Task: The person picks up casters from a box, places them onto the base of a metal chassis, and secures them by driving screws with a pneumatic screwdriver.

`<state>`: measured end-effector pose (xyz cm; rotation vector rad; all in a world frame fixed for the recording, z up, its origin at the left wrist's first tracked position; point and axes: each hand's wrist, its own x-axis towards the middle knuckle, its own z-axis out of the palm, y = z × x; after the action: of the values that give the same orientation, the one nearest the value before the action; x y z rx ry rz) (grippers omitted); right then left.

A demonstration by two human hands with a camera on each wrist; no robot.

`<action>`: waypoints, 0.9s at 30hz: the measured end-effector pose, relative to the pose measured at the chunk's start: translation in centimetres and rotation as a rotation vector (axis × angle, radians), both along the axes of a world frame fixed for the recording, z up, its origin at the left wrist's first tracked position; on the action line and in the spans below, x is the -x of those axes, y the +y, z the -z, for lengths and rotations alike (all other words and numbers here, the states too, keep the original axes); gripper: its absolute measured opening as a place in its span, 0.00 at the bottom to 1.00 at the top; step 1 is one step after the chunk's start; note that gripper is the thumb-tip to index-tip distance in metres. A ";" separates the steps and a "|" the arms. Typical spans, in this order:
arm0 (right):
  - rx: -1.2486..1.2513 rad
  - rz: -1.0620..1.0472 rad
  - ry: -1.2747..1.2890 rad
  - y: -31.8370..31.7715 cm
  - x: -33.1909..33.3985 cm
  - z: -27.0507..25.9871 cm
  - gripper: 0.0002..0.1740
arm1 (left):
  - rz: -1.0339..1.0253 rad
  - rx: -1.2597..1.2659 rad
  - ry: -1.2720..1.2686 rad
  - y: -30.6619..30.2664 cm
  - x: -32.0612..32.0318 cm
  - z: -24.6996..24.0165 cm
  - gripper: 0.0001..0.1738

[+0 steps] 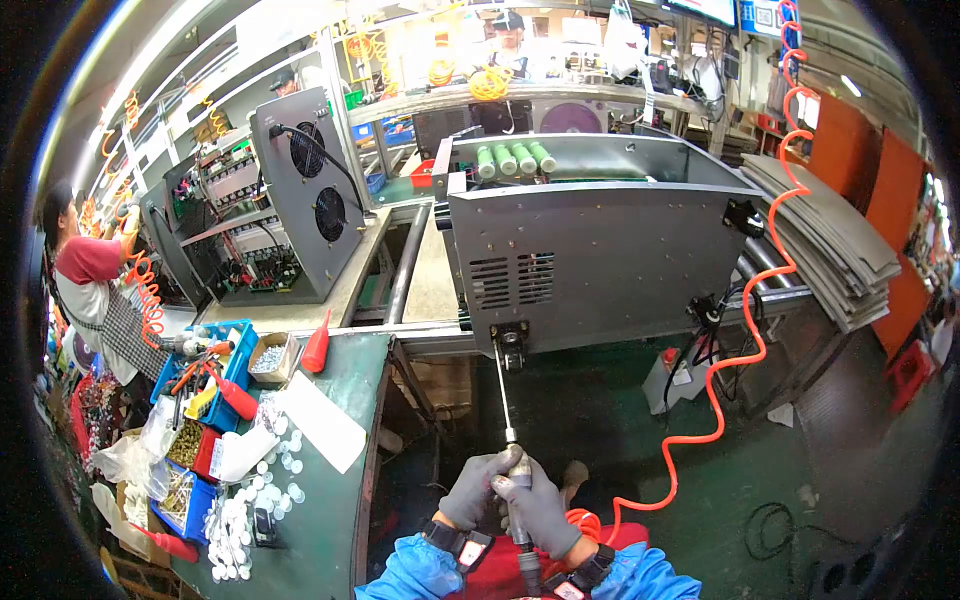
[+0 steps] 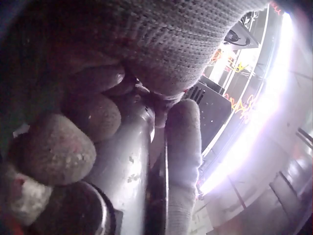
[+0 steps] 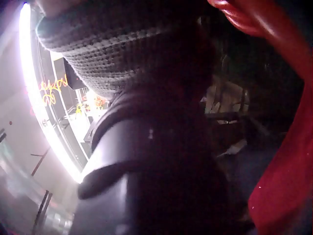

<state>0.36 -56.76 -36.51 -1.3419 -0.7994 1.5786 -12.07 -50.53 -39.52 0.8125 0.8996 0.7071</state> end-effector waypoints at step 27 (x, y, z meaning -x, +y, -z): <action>-0.047 0.023 -0.013 0.3 1.1 0.8 0.35 | 0.046 0.011 -0.041 1.0 1.2 1.9 0.18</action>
<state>-0.78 -56.47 -37.34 -1.3249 -0.8216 1.5259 -13.22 -49.55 -41.46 0.8043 0.8450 0.6754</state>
